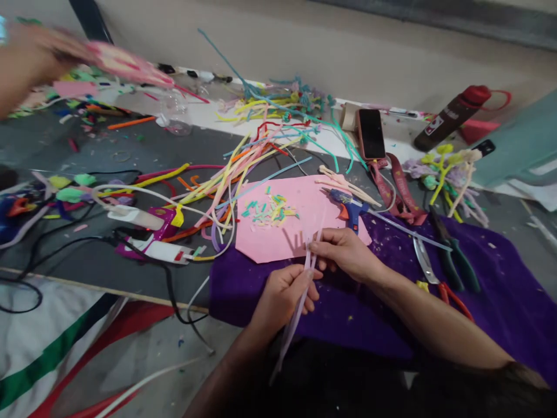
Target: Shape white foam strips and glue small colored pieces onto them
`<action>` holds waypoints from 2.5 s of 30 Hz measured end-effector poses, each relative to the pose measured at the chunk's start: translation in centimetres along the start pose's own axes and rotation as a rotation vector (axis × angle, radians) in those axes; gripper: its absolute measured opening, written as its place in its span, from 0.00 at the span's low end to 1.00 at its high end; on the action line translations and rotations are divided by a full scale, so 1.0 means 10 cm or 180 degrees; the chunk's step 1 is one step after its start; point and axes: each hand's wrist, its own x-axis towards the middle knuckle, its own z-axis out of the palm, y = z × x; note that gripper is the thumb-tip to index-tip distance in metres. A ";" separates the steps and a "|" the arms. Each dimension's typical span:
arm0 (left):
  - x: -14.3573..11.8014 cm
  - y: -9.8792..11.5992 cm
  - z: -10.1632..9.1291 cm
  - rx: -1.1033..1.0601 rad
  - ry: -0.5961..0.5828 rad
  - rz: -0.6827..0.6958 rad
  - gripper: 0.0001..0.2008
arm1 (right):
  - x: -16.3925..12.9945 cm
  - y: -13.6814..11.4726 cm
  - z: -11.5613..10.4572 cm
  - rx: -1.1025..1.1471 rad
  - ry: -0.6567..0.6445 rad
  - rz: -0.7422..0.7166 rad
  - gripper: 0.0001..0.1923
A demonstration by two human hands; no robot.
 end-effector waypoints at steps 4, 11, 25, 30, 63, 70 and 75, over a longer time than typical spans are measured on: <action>0.03 -0.03 0.05 0.0002 0.0085 0.0096 0.15 | 0.06 0.08 -0.05 0.0272 0.0074 0.0068 0.12; 0.04 -0.02 0.12 0.0122 0.0351 0.0127 0.15 | 0.10 0.11 -0.08 0.0793 -0.0046 0.0011 0.13; 0.06 -0.10 0.21 0.0307 0.0622 0.0570 0.16 | 0.06 0.17 -0.05 0.0099 0.0020 -0.0247 0.11; 0.06 -0.10 0.16 0.0235 0.0500 0.0432 0.18 | 0.05 0.17 -0.03 -0.0034 -0.0017 -0.0271 0.12; 0.46 0.93 -0.29 0.4286 0.2824 0.1497 0.16 | 0.03 0.12 -0.14 0.0480 0.0177 -0.0264 0.15; 0.99 1.09 -0.60 0.4888 0.2698 0.0439 0.17 | 0.03 0.14 -0.15 0.0399 0.0205 -0.0253 0.14; 0.84 1.01 -0.54 0.4825 0.2865 0.1169 0.20 | 0.03 0.13 -0.17 0.0469 0.0243 -0.0304 0.14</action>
